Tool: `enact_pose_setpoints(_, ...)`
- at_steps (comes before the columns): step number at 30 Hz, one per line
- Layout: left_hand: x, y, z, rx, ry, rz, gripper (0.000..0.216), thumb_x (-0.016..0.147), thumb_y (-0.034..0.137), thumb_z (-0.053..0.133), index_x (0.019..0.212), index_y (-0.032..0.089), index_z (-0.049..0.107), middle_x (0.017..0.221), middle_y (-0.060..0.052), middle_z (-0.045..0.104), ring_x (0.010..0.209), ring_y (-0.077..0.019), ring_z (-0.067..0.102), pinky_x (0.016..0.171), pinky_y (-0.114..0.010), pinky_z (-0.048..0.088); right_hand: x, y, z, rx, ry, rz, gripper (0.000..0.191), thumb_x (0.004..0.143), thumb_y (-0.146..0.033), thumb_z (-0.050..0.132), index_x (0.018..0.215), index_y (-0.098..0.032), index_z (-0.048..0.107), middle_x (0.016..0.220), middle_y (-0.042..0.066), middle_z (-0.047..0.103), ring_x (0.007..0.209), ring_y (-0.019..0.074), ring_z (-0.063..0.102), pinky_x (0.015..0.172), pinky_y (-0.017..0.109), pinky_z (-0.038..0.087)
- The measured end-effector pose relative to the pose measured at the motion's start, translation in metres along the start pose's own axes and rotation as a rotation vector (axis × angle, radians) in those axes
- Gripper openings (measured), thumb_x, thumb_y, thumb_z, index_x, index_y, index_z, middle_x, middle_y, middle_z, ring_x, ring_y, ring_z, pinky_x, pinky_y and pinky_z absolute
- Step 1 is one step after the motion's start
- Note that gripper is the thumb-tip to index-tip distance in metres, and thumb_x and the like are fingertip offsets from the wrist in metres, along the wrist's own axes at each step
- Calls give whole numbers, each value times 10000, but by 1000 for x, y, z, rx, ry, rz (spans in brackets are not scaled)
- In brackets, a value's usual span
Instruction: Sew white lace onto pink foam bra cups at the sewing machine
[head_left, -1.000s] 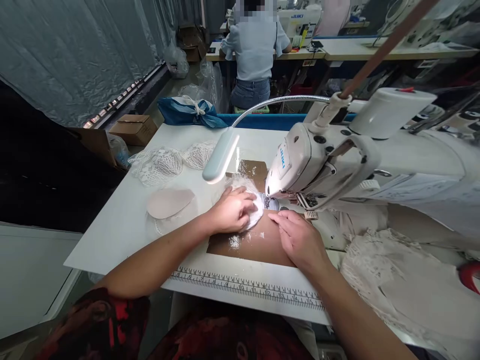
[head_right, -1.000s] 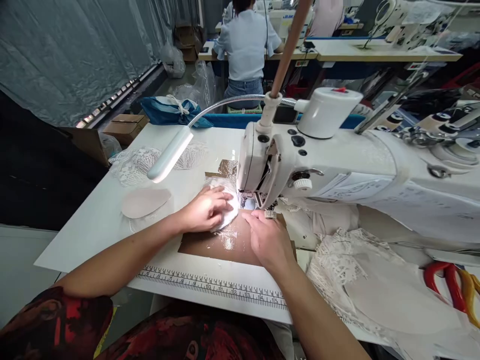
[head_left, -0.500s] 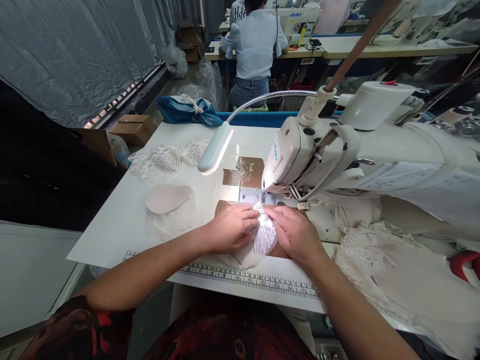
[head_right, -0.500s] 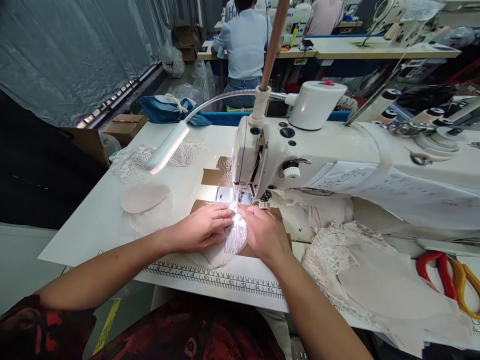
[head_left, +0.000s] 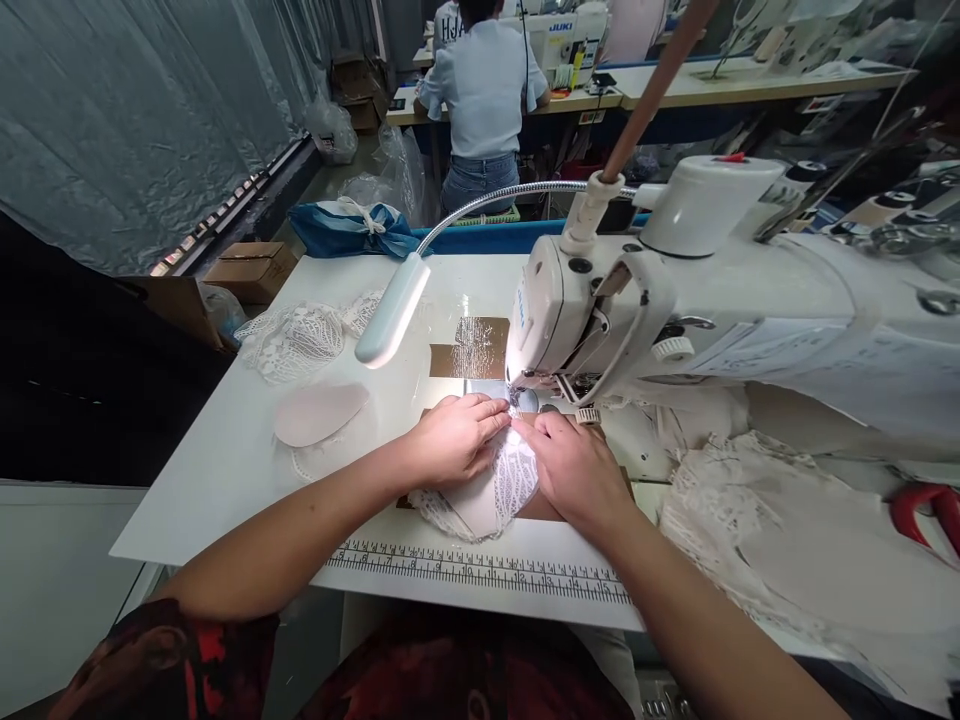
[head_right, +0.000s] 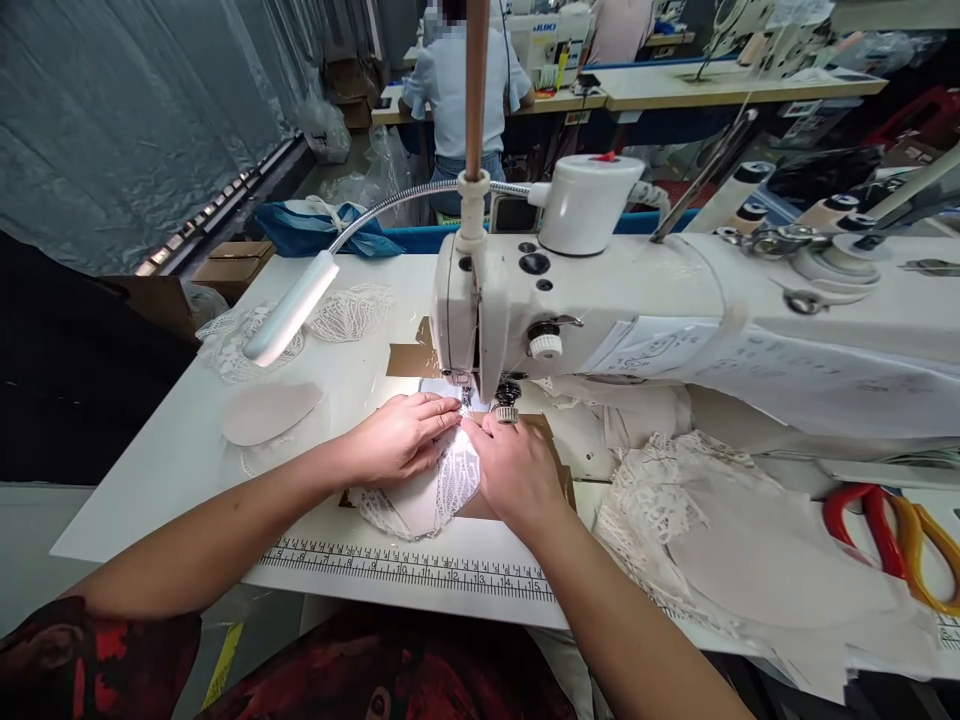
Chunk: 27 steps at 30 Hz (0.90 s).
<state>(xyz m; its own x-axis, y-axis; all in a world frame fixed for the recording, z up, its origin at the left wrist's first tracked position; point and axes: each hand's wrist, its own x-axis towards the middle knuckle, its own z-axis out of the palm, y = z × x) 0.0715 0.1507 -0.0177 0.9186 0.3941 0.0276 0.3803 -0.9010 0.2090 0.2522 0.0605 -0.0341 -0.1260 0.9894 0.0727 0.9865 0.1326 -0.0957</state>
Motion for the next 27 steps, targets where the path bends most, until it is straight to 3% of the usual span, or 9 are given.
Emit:
enact_pose_setpoints(7, 6, -17, -3, 12, -28, 69, 470, 902, 259, 451, 1344, 105, 489, 1436, -137, 443, 1280, -277, 449, 1028, -435, 407, 6, -6, -2, -38, -13, 18, 478, 871, -86, 400, 1287, -231, 587, 896, 63, 619, 751, 194, 498, 654, 313, 316)
enact_pose_setpoints(13, 0, -22, -8, -18, -47, 88, 456, 874, 173, 463, 1323, 108, 511, 1432, -141, 446, 1289, -280, 440, 1037, -436, 390, 2, 3, -2, 58, 25, -20, 412, 903, -132, 380, 1191, -231, 656, 863, 46, 644, 719, 176, 531, 637, 301, 343)
enact_pose_setpoints(16, -7, -14, -11, -69, 31, 56, 359, 880, 201, 498, 1220, 125, 584, 1318, -134, 545, 1179, -267, 512, 987, -418, 412, -3, 12, 1, 143, 96, 1, 421, 867, -100, 387, 1160, -194, 675, 960, 59, 683, 781, 175, 571, 687, 288, 393)
enact_pose_setpoints(19, -10, -3, -8, -78, 49, 10, 251, 878, 291, 553, 1049, 132, 644, 1050, -104, 637, 961, -244, 570, 850, -380, 445, -6, 17, 3, 170, 121, 46, 397, 848, -105, 409, 1113, -181, 695, 1016, 68, 696, 780, 178, 592, 667, 289, 425)
enact_pose_setpoints(22, -9, 2, -1, -23, 55, -28, 228, 921, 232, 456, 825, 135, 637, 833, -75, 625, 808, -216, 552, 727, -341, 416, -7, 18, 3, 219, 125, 23, 371, 846, -103, 418, 1071, -184, 702, 1016, 62, 703, 834, 185, 617, 699, 293, 458)
enact_pose_setpoints(27, -10, -3, 3, -152, 133, -16, 202, 913, 200, 421, 797, 144, 577, 778, -60, 602, 756, -195, 520, 731, -319, 409, -8, 16, 1, 321, 176, -69, 325, 856, -100, 435, 1034, -173, 697, 955, 52, 699, 843, 182, 620, 711, 293, 472)
